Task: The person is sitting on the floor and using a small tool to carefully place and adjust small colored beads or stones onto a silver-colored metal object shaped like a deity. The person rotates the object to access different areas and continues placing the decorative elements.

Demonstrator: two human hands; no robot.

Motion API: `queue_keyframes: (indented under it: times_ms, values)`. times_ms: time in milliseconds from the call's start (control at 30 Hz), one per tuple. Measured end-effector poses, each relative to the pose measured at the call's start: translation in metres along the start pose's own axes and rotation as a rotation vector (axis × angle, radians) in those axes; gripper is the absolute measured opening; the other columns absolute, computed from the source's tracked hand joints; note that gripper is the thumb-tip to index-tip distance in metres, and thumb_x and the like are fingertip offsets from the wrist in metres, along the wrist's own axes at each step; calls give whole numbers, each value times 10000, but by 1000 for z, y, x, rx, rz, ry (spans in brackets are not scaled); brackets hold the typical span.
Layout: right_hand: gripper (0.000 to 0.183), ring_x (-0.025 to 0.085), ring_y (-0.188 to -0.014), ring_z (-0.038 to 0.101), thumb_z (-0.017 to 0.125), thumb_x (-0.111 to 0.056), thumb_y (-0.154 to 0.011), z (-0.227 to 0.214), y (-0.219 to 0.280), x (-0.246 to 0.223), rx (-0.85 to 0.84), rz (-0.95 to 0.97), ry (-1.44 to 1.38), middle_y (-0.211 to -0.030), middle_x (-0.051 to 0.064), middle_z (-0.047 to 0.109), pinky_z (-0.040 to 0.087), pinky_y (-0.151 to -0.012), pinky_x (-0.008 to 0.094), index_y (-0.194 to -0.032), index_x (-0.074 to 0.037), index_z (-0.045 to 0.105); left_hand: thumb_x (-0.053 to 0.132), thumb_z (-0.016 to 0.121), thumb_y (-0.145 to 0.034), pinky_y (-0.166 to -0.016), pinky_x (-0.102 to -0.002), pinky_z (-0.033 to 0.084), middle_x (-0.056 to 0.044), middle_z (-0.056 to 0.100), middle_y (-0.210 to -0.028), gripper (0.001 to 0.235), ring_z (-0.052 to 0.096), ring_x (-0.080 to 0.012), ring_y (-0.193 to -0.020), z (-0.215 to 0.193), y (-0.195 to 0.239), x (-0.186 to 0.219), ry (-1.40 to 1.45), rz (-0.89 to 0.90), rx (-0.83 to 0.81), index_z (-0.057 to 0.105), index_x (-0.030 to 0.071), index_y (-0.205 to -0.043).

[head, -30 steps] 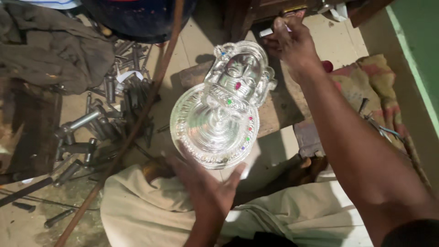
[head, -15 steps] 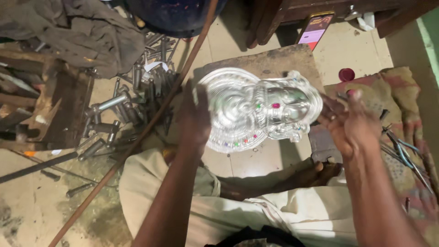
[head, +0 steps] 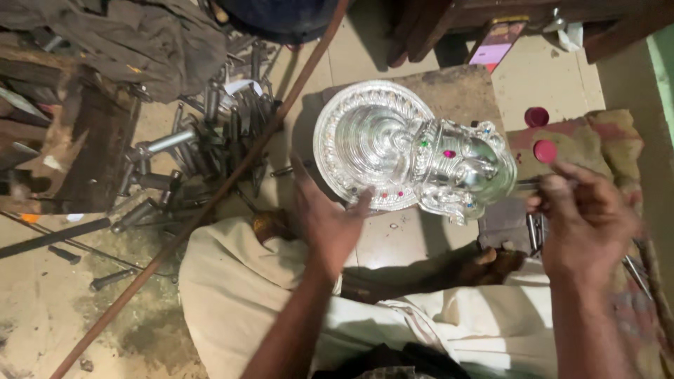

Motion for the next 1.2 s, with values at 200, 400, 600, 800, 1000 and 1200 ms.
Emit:
queue_keyframes:
  times_ms: [200,400,600,800,1000,1200]
  values:
    - [263,169,-850,769,681,-9,-967,122,10,-32,-457,-40,455,-984,137,749,619,-763,295,-1225,37,711,214,935,-673,-1190,-424,302,-329,291,-1591,1339,363,-420,-1460,40,27,-19,237,-83,-52,-15,3,-1593]
    - [262,278,-806,751,817,-119,-885,189,11,-46,-618,-549,908,-986,152,757,588,-693,355,-1122,-26,754,229,888,-747,-1074,-410,471,-282,561,-1423,1154,598,-377,-1284,49,24,-25,323,-102,9,145,-10,-1596]
    - [232,300,-786,746,792,-94,-861,205,17,-32,-655,-614,916,-990,141,766,595,-659,375,-1085,-40,769,148,890,-729,-1008,-432,490,-285,587,-1333,1064,633,-407,-1196,52,25,-27,414,-119,72,223,-40,-1536]
    - [209,263,-806,752,766,-34,-881,208,20,-35,-665,-637,922,-1015,128,769,600,-671,357,-1090,-33,781,161,872,-806,-995,-435,516,-261,635,-1284,951,673,-389,-1149,47,25,-23,475,-27,116,279,-55,-1518]
    - [213,269,-905,753,722,12,-801,220,29,-34,-809,-762,949,-1063,113,774,611,-753,378,-985,-84,771,171,858,-817,-962,-461,516,-277,656,-1242,920,670,-427,-1119,49,27,-29,418,-8,137,302,-74,-1508]
    - [335,243,-910,743,713,36,-779,222,31,-39,-861,-821,945,-1056,82,764,606,-739,371,-1084,-96,754,195,865,-784,-934,-510,497,-283,643,-1208,977,643,-467,-1072,46,29,-29,306,62,194,281,-93,-1513]
Point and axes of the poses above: each hand's wrist, its own y-axis away from the middle knuckle, its own z-axis out of the palm, x = y × z, the point moved 7 cm from there along -y, towards the middle knuckle
